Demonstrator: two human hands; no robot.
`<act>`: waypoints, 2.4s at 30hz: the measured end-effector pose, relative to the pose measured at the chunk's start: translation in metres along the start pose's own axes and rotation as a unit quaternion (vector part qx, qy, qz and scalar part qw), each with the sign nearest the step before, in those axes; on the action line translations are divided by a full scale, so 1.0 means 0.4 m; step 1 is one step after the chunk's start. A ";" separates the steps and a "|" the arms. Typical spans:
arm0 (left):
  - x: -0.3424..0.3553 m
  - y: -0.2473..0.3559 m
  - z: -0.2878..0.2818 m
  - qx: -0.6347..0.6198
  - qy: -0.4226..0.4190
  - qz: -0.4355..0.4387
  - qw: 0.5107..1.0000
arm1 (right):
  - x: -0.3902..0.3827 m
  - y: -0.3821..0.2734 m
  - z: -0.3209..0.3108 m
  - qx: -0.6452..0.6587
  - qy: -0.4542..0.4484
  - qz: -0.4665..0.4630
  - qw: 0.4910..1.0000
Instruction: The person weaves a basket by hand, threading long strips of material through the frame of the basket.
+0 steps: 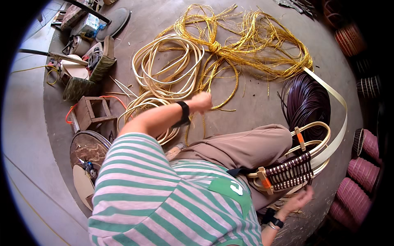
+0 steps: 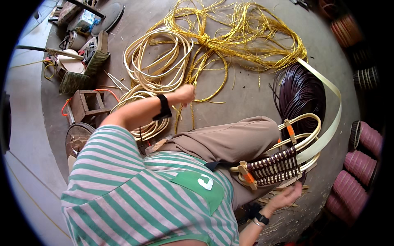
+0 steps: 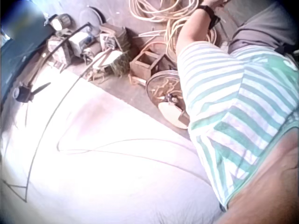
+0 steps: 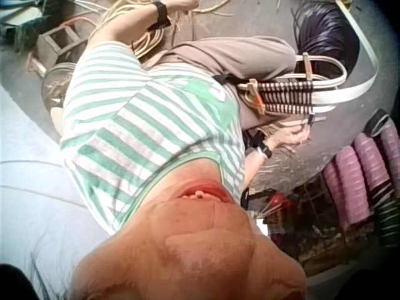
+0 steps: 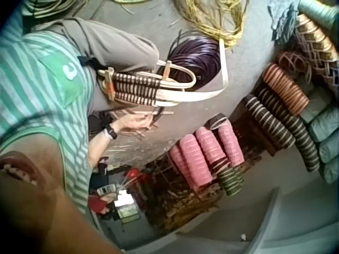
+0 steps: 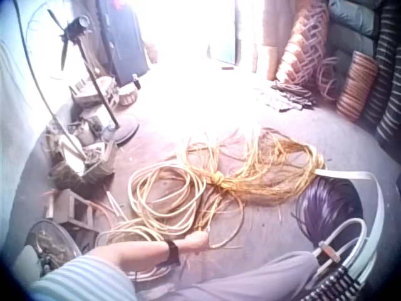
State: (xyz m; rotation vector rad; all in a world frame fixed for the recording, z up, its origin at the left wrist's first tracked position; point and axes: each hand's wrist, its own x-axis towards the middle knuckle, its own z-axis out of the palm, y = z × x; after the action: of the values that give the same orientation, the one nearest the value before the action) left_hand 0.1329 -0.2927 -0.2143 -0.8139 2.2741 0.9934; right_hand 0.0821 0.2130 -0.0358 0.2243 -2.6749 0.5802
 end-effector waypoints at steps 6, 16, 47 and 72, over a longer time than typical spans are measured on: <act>-0.176 0.214 -0.387 -0.154 -0.062 0.168 0.972 | 0.157 -0.328 -0.216 0.262 0.168 0.007 0.950; -0.487 0.520 -0.317 -0.122 0.070 0.647 0.749 | 0.148 -0.618 0.068 0.399 -0.503 -0.094 0.761; 0.071 0.211 -0.249 0.213 0.138 0.431 0.866 | 0.164 0.735 -1.067 0.221 0.305 0.274 0.885; -0.049 0.344 -0.131 0.144 0.171 0.520 0.824 | 0.284 -0.544 0.089 0.204 -0.169 -0.212 0.941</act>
State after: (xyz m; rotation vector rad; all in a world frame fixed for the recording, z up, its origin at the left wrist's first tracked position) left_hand 0.0388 -0.2515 -0.1069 0.5412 3.1260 0.8808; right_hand 0.0177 -0.0064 0.0599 1.0736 -2.6564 1.0176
